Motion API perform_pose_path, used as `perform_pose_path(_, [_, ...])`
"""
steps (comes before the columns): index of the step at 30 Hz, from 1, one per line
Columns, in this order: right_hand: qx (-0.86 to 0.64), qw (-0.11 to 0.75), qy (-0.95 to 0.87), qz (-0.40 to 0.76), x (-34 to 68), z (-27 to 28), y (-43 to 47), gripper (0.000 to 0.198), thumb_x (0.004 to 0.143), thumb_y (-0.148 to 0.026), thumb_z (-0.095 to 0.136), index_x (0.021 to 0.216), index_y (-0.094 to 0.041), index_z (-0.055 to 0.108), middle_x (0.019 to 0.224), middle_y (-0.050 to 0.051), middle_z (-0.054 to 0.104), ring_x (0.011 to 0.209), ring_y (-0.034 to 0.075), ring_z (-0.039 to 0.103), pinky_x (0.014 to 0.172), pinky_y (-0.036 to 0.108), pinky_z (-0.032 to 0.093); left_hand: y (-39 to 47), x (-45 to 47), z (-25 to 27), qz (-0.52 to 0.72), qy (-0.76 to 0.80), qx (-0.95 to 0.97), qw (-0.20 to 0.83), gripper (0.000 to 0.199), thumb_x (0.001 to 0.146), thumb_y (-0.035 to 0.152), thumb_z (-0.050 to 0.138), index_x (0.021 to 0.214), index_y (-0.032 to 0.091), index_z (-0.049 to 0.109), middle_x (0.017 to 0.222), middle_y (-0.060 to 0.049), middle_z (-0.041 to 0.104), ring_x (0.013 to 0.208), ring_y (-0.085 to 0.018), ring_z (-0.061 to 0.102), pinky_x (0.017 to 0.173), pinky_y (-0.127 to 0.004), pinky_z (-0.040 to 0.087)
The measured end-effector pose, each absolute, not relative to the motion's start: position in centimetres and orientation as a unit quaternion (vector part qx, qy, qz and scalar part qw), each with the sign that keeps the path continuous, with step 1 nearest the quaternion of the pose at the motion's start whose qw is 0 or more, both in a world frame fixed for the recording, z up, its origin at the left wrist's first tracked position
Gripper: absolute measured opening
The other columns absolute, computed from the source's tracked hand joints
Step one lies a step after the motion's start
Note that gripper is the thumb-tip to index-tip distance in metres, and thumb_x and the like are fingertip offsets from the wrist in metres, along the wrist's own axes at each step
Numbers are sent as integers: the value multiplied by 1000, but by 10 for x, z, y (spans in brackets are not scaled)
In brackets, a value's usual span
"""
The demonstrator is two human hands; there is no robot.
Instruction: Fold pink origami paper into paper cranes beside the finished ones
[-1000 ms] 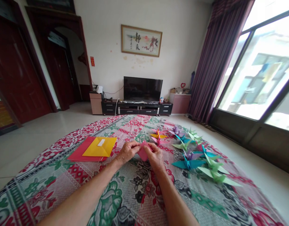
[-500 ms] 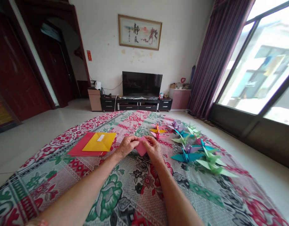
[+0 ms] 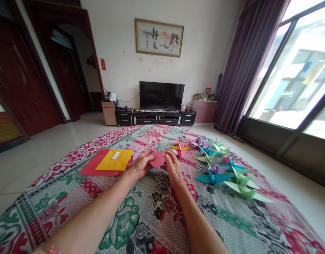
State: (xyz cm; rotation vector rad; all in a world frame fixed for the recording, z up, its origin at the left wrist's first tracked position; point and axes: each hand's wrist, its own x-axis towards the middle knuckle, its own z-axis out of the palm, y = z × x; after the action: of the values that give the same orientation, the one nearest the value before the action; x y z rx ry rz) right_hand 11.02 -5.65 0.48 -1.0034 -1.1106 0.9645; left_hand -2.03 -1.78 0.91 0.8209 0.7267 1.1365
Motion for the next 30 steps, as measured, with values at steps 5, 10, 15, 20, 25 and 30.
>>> perform_pose_path(5, [-435,638,-491,402,105,3,-59,29,64,-42,65,81,-19,58,108,6,59,85,19,59,65,28,48,-11,-28,10,562,322,329,687,37,63,20,63,99,18,56,68,1,60,49,-7,52,47,-17,40])
perform_pose_path(10, [-434,599,-544,396,98,-1,-61,35,66,-45,63,90,-19,60,81,3,65,69,15,58,57,25,44,-11,-30,10,601,353,322,640,46,62,19,62,107,21,53,69,2,60,48,-7,52,43,-16,38])
perform_pose_path(15, [-456,580,-557,381,97,-7,-58,34,66,-43,63,89,-18,62,61,-1,60,53,10,50,48,21,36,-10,-27,8,619,376,333,604,50,60,21,61,110,22,52,66,3,58,47,-7,51,43,-16,38])
perform_pose_path(20, [-465,581,-552,376,96,-9,-56,30,67,-40,64,86,-17,61,54,-5,56,45,6,41,44,19,30,-11,-23,9,645,387,364,550,53,60,21,60,112,19,52,64,3,58,46,-7,50,45,-17,39])
perform_pose_path(25, [-478,587,-531,381,95,-10,-55,34,66,-44,64,86,-17,61,57,-2,61,49,9,51,46,19,34,-18,-15,18,676,394,389,486,49,63,21,57,111,16,53,64,2,59,46,-7,49,43,-16,38])
perform_pose_path(30, [-487,613,-499,372,95,-9,-52,37,61,-47,67,82,-16,62,68,3,66,62,17,63,51,22,44,-20,-11,16,687,398,405,453,46,67,28,58,112,18,52,72,0,61,47,-6,50,43,-14,38])
